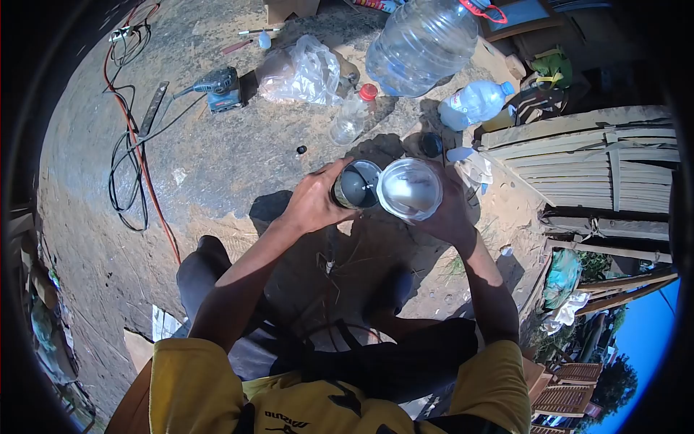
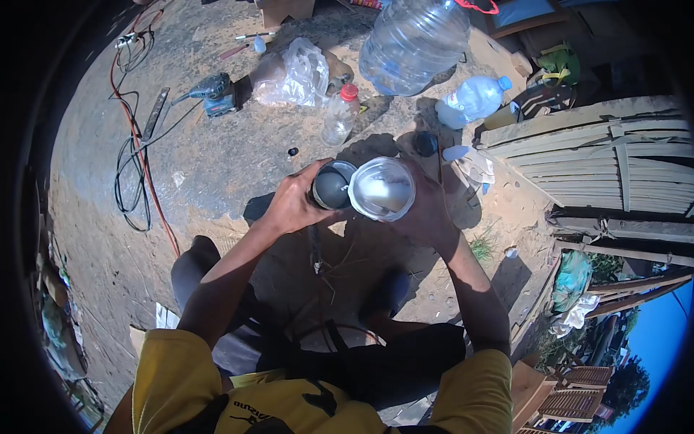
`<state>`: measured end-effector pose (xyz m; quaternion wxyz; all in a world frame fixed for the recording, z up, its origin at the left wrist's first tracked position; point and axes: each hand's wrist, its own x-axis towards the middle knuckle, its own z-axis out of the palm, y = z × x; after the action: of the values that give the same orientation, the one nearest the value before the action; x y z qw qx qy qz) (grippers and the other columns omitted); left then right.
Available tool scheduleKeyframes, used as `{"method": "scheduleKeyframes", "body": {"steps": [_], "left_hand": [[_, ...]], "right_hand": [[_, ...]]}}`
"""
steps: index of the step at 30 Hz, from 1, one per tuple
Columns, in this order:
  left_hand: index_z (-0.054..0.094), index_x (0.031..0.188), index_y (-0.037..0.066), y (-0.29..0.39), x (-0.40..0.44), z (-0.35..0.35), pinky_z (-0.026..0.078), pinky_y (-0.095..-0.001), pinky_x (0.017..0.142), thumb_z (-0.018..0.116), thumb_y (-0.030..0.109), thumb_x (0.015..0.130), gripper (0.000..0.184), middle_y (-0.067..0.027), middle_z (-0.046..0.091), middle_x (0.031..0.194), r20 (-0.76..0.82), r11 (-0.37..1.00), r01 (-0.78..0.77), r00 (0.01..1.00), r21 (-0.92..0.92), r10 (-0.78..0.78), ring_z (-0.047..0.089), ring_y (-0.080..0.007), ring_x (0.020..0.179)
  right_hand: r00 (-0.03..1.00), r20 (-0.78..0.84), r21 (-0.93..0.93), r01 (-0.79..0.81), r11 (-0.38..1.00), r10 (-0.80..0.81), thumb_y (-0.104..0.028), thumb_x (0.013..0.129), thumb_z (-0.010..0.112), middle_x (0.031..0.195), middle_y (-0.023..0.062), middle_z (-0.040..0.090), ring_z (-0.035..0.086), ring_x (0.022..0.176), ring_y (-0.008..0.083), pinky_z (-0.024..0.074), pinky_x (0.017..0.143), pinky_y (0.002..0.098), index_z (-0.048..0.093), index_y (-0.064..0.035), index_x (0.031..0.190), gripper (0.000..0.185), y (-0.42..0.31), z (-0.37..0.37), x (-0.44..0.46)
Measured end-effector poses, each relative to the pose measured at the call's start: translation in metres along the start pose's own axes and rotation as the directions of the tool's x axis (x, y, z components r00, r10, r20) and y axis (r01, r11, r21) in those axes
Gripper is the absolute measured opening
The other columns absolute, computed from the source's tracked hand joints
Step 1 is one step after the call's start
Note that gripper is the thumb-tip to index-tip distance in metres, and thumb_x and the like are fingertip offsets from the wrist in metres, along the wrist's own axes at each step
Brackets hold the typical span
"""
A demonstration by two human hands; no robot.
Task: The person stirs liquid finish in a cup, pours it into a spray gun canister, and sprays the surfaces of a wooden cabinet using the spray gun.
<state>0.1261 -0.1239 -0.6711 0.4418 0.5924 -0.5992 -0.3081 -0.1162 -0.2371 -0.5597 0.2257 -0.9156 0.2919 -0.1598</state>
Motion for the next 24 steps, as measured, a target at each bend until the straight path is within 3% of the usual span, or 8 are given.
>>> {"method": "scheduleKeyframes", "body": {"steps": [3,5,8,13,15,17,20,24], "left_hand": [[0.054,0.145,0.006,-0.007,0.001,0.001,0.058,-0.0466,0.101,0.096,0.027,0.069,0.089,-0.0229,0.072,0.128,-0.014,0.998,-0.030,0.999,-0.047,0.030,0.069,-0.0422,0.120],[0.059,0.141,0.004,-0.007,0.002,0.000,0.057,-0.0414,0.103,0.098,0.026,0.069,0.085,-0.0155,0.075,0.126,0.003,0.992,0.071,0.997,-0.109,-0.071,0.073,-0.0290,0.119],[0.056,0.144,0.007,-0.023,0.003,0.001,0.057,-0.0423,0.101,0.097,0.027,0.068,0.088,-0.0171,0.076,0.123,-0.001,0.977,0.121,0.992,-0.173,-0.123,0.074,-0.0329,0.116],[0.060,0.140,0.009,-0.074,-0.006,0.003,0.059,-0.0414,0.098,0.098,0.029,0.067,0.085,-0.0147,0.077,0.121,-0.056,0.978,0.173,0.982,-0.118,-0.180,0.076,-0.0285,0.114],[0.060,0.141,0.006,-0.081,-0.010,-0.001,0.059,-0.0389,0.101,0.100,0.024,0.068,0.085,-0.0097,0.078,0.120,-0.122,0.972,0.186,0.971,-0.142,-0.204,0.075,-0.0205,0.112],[0.059,0.142,0.005,-0.080,-0.012,-0.008,0.059,-0.0381,0.101,0.099,0.024,0.068,0.087,-0.0099,0.078,0.120,-0.098,0.966,0.239,0.963,-0.101,-0.249,0.074,-0.0199,0.113],[0.060,0.140,0.005,-0.095,-0.013,-0.007,0.059,-0.0368,0.100,0.099,0.022,0.067,0.084,-0.0089,0.078,0.119,-0.156,0.965,0.249,0.953,-0.088,-0.260,0.074,-0.0184,0.112],[0.060,0.139,0.005,-0.118,-0.019,-0.004,0.059,-0.0359,0.099,0.099,0.020,0.067,0.083,-0.0085,0.077,0.120,-0.181,0.956,0.286,0.939,-0.060,-0.292,0.074,-0.0176,0.110]], "right_hand": [[0.997,-0.031,0.223,-0.061,0.973,0.070,-0.017,0.067,0.098,0.124,0.0134,0.072,0.071,0.114,0.0275,0.0564,0.100,0.0408,0.063,-0.0045,0.131,0.074,0.016,0.010,-0.004],[0.975,-0.089,0.357,-0.158,0.921,0.202,-0.019,0.070,0.099,0.125,0.0124,0.072,0.072,0.114,0.0220,0.0577,0.099,0.0389,0.059,-0.0029,0.137,0.080,0.026,0.018,-0.004],[0.929,-0.186,0.473,-0.201,0.858,0.321,-0.019,0.076,0.097,0.128,0.0130,0.071,0.069,0.118,0.0200,0.0561,0.101,0.0371,0.059,-0.0011,0.138,0.075,0.050,0.033,0.004],[0.830,-0.373,0.414,-0.251,0.875,0.415,-0.016,0.078,0.096,0.127,0.0137,0.071,0.069,0.117,0.0205,0.0559,0.099,0.0356,0.059,0.0009,0.138,0.072,0.110,0.061,0.045],[0.805,-0.326,0.627,-0.209,0.751,0.496,-0.016,0.078,0.096,0.125,0.0148,0.072,0.071,0.115,0.0229,0.0554,0.100,0.0362,0.059,0.0020,0.135,0.071,0.113,0.065,0.068],[0.782,-0.471,0.541,-0.110,0.834,0.409,-0.017,0.076,0.097,0.124,0.0151,0.074,0.072,0.114,0.0247,0.0551,0.102,0.0374,0.060,0.0010,0.132,0.070,0.146,0.087,0.081],[0.707,-0.559,0.409,-0.219,0.886,0.433,-0.018,0.073,0.098,0.125,0.0131,0.074,0.072,0.114,0.0242,0.0554,0.102,0.0386,0.061,-0.0030,0.131,0.071,0.167,0.106,0.107],[0.642,-0.546,0.504,-0.263,0.823,0.539,-0.023,0.071,0.100,0.126,0.0136,0.074,0.071,0.117,0.0271,0.0543,0.103,0.0408,0.060,-0.0042,0.132,0.075,0.185,0.126,0.120]]}}
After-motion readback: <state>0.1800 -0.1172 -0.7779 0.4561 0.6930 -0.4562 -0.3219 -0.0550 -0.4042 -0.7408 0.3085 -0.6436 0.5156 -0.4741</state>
